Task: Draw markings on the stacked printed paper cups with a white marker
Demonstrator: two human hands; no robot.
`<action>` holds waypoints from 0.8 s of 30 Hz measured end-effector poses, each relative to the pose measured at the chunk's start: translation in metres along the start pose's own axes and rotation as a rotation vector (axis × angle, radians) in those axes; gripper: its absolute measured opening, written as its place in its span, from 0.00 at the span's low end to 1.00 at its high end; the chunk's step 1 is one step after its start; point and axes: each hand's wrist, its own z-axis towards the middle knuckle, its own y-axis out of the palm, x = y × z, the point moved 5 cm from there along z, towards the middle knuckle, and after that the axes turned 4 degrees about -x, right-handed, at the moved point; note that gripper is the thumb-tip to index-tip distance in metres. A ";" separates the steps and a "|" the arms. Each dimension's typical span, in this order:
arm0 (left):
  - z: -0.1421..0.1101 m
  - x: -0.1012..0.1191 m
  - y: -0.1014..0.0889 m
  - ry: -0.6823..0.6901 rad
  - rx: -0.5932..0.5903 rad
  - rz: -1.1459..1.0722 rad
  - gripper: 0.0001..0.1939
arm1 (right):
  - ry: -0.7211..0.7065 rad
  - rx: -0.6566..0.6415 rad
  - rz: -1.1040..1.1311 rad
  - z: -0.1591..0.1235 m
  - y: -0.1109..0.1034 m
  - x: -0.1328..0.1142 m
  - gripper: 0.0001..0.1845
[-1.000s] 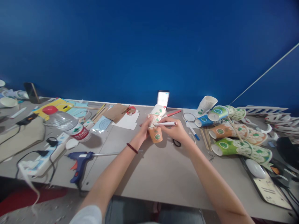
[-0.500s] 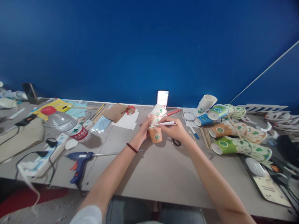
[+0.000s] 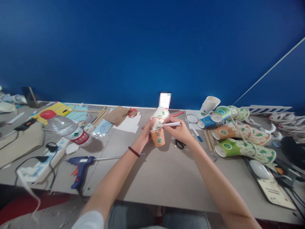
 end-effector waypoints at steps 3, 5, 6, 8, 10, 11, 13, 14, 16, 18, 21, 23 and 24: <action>-0.001 0.001 0.000 0.013 0.007 0.005 0.19 | -0.015 0.018 0.024 0.000 0.000 0.000 0.05; -0.001 0.000 0.001 0.001 0.009 -0.029 0.18 | -0.022 0.022 0.017 0.000 0.001 0.001 0.05; -0.001 0.000 0.001 -0.001 0.012 -0.040 0.18 | -0.026 0.024 0.010 0.000 0.002 0.001 0.05; -0.001 0.001 0.002 0.002 0.026 -0.047 0.18 | -0.028 0.031 -0.008 -0.001 0.002 0.002 0.05; -0.001 0.002 0.002 0.007 0.036 -0.040 0.18 | -0.030 0.035 -0.025 -0.001 0.003 0.002 0.05; -0.002 0.002 0.003 0.008 0.038 -0.035 0.18 | -0.031 0.037 -0.034 0.000 0.003 0.002 0.05; -0.002 0.003 0.003 0.002 0.032 -0.029 0.18 | -0.028 0.039 -0.062 0.000 0.004 0.002 0.05; -0.003 0.003 0.004 -0.002 0.028 -0.027 0.19 | -0.024 0.041 -0.080 0.000 0.004 0.002 0.05; -0.003 0.002 0.003 -0.006 0.029 -0.020 0.19 | -0.014 0.042 -0.116 -0.001 0.004 0.002 0.05; -0.003 0.002 0.002 -0.006 0.035 -0.017 0.19 | -0.008 0.046 -0.136 -0.001 0.005 0.002 0.05; -0.003 0.001 0.001 -0.007 0.039 -0.014 0.20 | -0.007 0.047 -0.123 -0.001 0.005 0.003 0.04; -0.002 0.001 0.001 -0.007 0.033 -0.013 0.21 | -0.008 0.046 -0.101 -0.001 0.005 0.003 0.04; -0.002 0.001 0.001 -0.006 0.031 -0.011 0.21 | -0.006 0.045 -0.092 -0.001 0.005 0.004 0.03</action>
